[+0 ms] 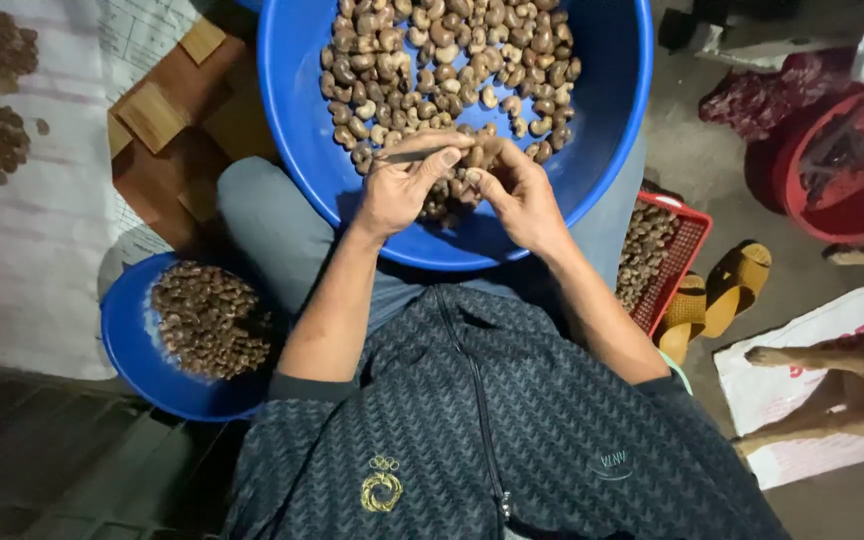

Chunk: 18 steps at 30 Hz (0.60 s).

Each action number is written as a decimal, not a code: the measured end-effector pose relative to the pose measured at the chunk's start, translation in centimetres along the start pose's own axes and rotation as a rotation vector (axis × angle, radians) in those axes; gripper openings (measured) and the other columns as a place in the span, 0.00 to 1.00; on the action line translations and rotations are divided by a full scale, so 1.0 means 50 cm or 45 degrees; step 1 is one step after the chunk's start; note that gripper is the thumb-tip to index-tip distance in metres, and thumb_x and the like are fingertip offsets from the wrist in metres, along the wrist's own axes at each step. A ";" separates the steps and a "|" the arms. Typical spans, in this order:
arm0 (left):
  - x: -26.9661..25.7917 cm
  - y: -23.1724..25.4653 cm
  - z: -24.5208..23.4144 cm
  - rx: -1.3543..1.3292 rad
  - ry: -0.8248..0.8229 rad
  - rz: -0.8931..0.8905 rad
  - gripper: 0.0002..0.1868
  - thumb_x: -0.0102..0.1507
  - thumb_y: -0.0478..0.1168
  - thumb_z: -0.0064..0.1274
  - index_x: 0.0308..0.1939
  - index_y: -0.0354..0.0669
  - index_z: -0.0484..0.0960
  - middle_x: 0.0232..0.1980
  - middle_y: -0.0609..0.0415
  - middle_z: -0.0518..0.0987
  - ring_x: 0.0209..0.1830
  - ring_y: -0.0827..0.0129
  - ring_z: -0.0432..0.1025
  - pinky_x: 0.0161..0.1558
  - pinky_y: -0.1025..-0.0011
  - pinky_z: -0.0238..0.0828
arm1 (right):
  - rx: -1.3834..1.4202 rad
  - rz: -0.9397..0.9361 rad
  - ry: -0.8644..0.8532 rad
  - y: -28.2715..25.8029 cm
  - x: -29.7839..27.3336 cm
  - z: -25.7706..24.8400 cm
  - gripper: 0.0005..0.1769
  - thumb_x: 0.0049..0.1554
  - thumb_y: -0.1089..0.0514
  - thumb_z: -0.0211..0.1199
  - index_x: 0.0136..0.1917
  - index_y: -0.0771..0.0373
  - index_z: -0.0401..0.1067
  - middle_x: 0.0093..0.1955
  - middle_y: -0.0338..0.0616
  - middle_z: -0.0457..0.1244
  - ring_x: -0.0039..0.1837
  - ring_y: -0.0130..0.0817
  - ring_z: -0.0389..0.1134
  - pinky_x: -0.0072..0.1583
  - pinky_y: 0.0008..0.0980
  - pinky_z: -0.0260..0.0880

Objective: Cracking and sorting nuts using a small hand tool while sitting on the floor.

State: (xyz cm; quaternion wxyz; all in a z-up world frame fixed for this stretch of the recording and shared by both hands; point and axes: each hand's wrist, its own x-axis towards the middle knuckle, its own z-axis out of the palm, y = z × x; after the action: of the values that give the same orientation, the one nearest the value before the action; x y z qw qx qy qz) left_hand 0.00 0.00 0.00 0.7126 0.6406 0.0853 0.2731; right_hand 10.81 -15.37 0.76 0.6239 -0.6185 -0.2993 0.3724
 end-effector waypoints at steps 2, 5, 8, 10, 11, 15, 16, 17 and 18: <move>0.007 0.009 0.000 -0.001 -0.009 0.029 0.08 0.70 0.33 0.56 0.50 0.32 0.86 0.48 0.41 0.85 0.50 0.59 0.80 0.51 0.58 0.80 | 0.084 0.008 -0.001 -0.004 0.005 0.002 0.12 0.66 0.68 0.59 0.63 0.72 0.68 0.44 0.59 0.68 0.44 0.42 0.74 0.45 0.38 0.76; 0.010 0.015 0.005 0.012 -0.016 0.064 0.08 0.70 0.33 0.58 0.50 0.33 0.87 0.49 0.41 0.85 0.52 0.58 0.80 0.52 0.57 0.80 | 0.241 0.041 0.003 -0.001 0.003 0.000 0.15 0.66 0.71 0.56 0.65 0.72 0.64 0.47 0.56 0.69 0.44 0.40 0.74 0.45 0.35 0.77; 0.007 0.021 0.011 0.014 -0.013 0.081 0.08 0.70 0.33 0.57 0.52 0.35 0.87 0.50 0.42 0.85 0.54 0.58 0.80 0.54 0.57 0.79 | 0.341 0.075 0.025 0.009 -0.001 -0.005 0.16 0.66 0.72 0.55 0.66 0.72 0.61 0.50 0.53 0.69 0.44 0.36 0.74 0.46 0.32 0.78; 0.005 0.021 0.010 0.005 -0.012 0.093 0.08 0.71 0.33 0.56 0.52 0.35 0.86 0.51 0.41 0.85 0.55 0.58 0.79 0.54 0.55 0.79 | 0.369 0.084 0.038 0.011 0.000 -0.006 0.16 0.66 0.72 0.54 0.66 0.72 0.61 0.51 0.53 0.69 0.45 0.35 0.74 0.47 0.32 0.78; 0.002 0.018 0.010 0.023 -0.005 0.055 0.08 0.71 0.33 0.57 0.52 0.35 0.87 0.52 0.41 0.85 0.56 0.57 0.78 0.56 0.54 0.77 | 0.383 0.096 0.052 0.010 -0.001 -0.004 0.15 0.66 0.71 0.56 0.65 0.72 0.62 0.51 0.54 0.70 0.44 0.35 0.74 0.46 0.31 0.78; -0.003 0.021 0.016 0.040 -0.015 -0.005 0.08 0.70 0.34 0.59 0.51 0.35 0.87 0.56 0.40 0.84 0.60 0.53 0.76 0.60 0.51 0.75 | 0.395 0.122 0.092 0.014 -0.001 -0.009 0.13 0.65 0.69 0.60 0.61 0.71 0.63 0.52 0.56 0.71 0.43 0.35 0.75 0.46 0.31 0.78; -0.004 0.019 0.017 0.038 -0.015 -0.009 0.08 0.70 0.34 0.59 0.51 0.35 0.87 0.56 0.40 0.84 0.60 0.53 0.76 0.60 0.51 0.75 | 0.395 0.126 0.095 0.016 -0.002 -0.011 0.13 0.65 0.69 0.60 0.61 0.71 0.63 0.52 0.56 0.71 0.43 0.35 0.75 0.46 0.31 0.78; -0.006 0.018 0.017 0.022 -0.012 -0.013 0.08 0.70 0.34 0.59 0.52 0.35 0.87 0.56 0.40 0.84 0.61 0.53 0.75 0.61 0.50 0.74 | 0.405 0.140 0.101 0.017 -0.002 -0.012 0.12 0.65 0.68 0.61 0.60 0.71 0.63 0.52 0.56 0.71 0.43 0.34 0.74 0.46 0.31 0.78; -0.008 0.017 0.018 0.007 -0.009 -0.018 0.08 0.70 0.33 0.58 0.52 0.35 0.87 0.57 0.40 0.83 0.62 0.53 0.74 0.61 0.50 0.74 | 0.415 0.155 0.107 0.018 -0.002 -0.013 0.12 0.64 0.68 0.61 0.59 0.71 0.64 0.52 0.55 0.71 0.43 0.34 0.74 0.47 0.31 0.78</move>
State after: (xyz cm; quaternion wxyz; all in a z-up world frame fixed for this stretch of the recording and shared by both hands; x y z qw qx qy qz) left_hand -0.13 -0.93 0.86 0.7130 0.6429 0.0880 0.2656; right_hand 11.21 -15.85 -0.17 0.7042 -0.5411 -0.1706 0.4268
